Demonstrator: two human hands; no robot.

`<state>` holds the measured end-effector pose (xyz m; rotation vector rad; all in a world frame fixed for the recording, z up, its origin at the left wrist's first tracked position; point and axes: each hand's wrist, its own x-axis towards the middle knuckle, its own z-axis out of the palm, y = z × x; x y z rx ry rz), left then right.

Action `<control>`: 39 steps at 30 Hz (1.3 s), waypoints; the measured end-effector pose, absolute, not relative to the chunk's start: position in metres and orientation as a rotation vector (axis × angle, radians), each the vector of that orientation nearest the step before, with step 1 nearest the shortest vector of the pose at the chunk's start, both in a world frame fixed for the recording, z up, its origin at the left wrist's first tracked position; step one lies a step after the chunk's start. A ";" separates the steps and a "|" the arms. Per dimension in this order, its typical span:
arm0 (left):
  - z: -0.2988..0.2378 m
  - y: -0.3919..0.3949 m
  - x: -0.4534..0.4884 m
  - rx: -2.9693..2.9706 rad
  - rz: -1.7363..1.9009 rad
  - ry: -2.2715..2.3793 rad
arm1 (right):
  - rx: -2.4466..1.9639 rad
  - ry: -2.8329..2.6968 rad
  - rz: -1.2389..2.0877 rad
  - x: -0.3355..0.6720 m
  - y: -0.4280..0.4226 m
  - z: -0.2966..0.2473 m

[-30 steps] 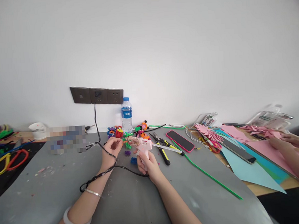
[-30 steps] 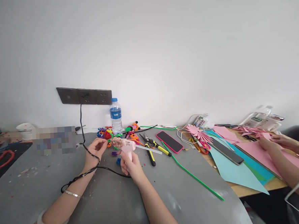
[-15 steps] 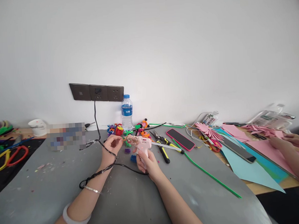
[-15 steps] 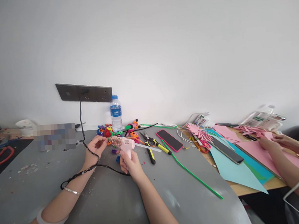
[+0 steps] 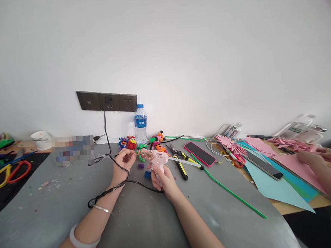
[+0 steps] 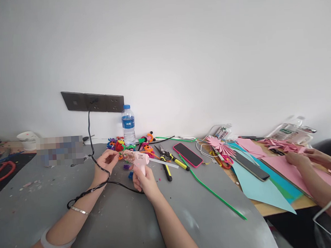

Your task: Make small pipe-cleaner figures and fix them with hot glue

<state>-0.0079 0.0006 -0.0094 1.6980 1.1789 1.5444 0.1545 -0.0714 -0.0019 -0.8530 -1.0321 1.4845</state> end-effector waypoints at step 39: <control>-0.011 0.002 -0.010 1.652 1.623 1.151 | -0.854 -1.015 1.467 0.158 -0.069 -0.007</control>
